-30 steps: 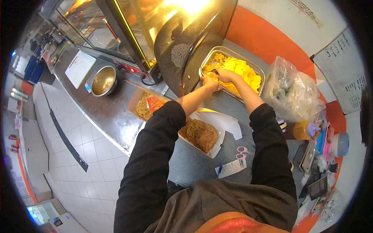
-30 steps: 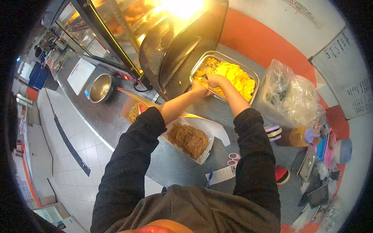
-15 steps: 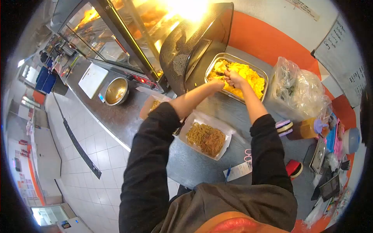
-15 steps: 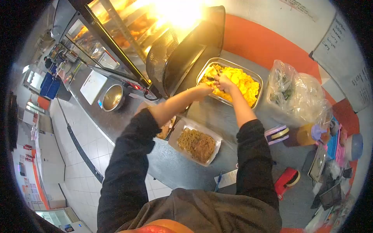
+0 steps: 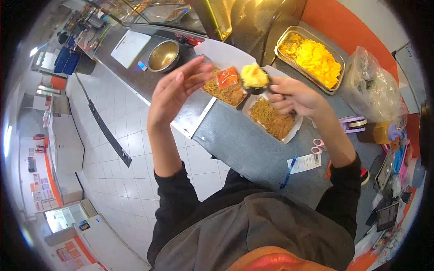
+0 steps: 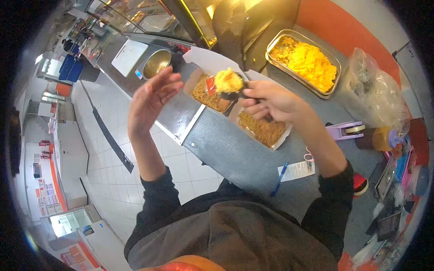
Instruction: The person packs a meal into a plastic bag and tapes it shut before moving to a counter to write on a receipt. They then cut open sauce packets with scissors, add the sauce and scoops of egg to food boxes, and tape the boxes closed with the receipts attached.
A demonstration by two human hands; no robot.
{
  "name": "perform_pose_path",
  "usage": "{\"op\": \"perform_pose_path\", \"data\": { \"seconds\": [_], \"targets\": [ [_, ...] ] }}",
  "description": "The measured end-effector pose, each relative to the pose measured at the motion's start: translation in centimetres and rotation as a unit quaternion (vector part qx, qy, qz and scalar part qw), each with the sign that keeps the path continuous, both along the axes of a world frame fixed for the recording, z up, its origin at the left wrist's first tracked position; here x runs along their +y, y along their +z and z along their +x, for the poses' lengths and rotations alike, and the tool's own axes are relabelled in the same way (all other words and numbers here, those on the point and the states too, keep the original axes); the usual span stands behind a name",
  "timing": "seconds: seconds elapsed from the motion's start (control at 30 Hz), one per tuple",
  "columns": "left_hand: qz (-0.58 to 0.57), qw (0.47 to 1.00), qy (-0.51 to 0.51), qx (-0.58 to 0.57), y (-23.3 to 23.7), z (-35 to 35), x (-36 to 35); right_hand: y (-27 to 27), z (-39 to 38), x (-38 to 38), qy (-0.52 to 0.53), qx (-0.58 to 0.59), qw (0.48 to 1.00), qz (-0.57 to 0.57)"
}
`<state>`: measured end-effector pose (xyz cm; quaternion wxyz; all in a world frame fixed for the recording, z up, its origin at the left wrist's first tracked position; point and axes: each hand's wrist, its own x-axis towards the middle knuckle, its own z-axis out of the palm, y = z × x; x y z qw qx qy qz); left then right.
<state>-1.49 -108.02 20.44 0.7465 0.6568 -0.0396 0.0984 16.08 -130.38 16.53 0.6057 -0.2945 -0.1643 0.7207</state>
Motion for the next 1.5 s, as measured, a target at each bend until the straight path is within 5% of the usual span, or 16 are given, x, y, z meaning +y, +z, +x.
{"op": "perform_pose_path", "data": {
  "seconds": [0.13,0.23,0.3,0.47,0.53,0.6,0.67,0.77,0.9,0.93,1.13,1.23,1.27,1.33,1.43,1.5],
  "targets": [
    [-0.087,0.982,0.136,0.1,-4.6,-4.8,0.8,-5.8,-1.7,7.9,-0.066,-0.279,0.956,-0.055],
    [-0.113,0.968,0.179,0.138,-7.4,-8.0,1.2,-15.8,-3.2,12.9,-0.232,-0.688,0.687,0.031],
    [-0.128,0.959,0.206,0.146,-8.1,-10.0,1.1,-18.7,-3.9,13.0,-0.101,-0.956,0.266,0.073],
    [-0.175,0.935,0.27,0.151,-10.3,-13.2,1.7,-17.1,-4.6,13.1,-0.073,-0.929,0.363,-0.008],
    [-0.21,0.917,0.307,0.147,-10.9,-13.2,1.7,-16.6,-4.2,12.9,-0.205,-0.816,0.54,-0.001],
    [-0.225,0.913,0.307,0.148,-11.5,-12.9,1.5,-15.6,-4.1,12.0,-0.239,-0.779,0.58,-0.013],
    [-0.239,0.911,0.301,0.151,-12.1,-12.4,1.3,-11.1,-4.7,9.2,-0.223,-0.537,0.813,-0.014],
    [-0.264,0.906,0.298,0.146,-13.6,-11.5,0.9,-6.3,-3.0,2.6,-0.216,-0.235,0.945,-0.07],
    [-0.29,0.889,0.311,0.17,-15.5,-10.3,-0.3,-4.4,4.7,-5.4,-0.37,-0.298,0.88,-0.015],
    [-0.299,0.883,0.314,0.179,-15.7,-10.1,-0.7,-3.2,5.6,-5.3,-0.464,-0.294,0.827,-0.117],
    [-0.225,0.917,0.234,0.231,-15.6,-8.7,-4.2,-14.2,17.8,-6.8,-0.393,-0.501,0.702,-0.318],
    [-0.175,0.933,0.188,0.253,-15.3,-8.0,-7.3,-15.9,17.3,-6.5,-0.351,-0.755,0.414,-0.369],
    [-0.169,0.933,0.176,0.264,-15.3,-7.7,-8.4,-16.2,17.0,-7.1,-0.353,-0.746,0.415,-0.383],
    [-0.11,0.948,0.11,0.278,-15.8,-7.0,-11.2,-17.0,16.2,-9.4,-0.447,-0.812,0.199,-0.319],
    [0.019,0.954,-0.032,0.298,-18.1,-4.8,-15.8,-10.3,6.3,-12.8,-0.563,-0.788,0.144,-0.205],
    [0.206,0.958,-0.083,0.181,-19.9,-3.6,-19.2,-11.2,0.0,-16.6,-0.575,-0.758,0.206,-0.231]
  ]
}}
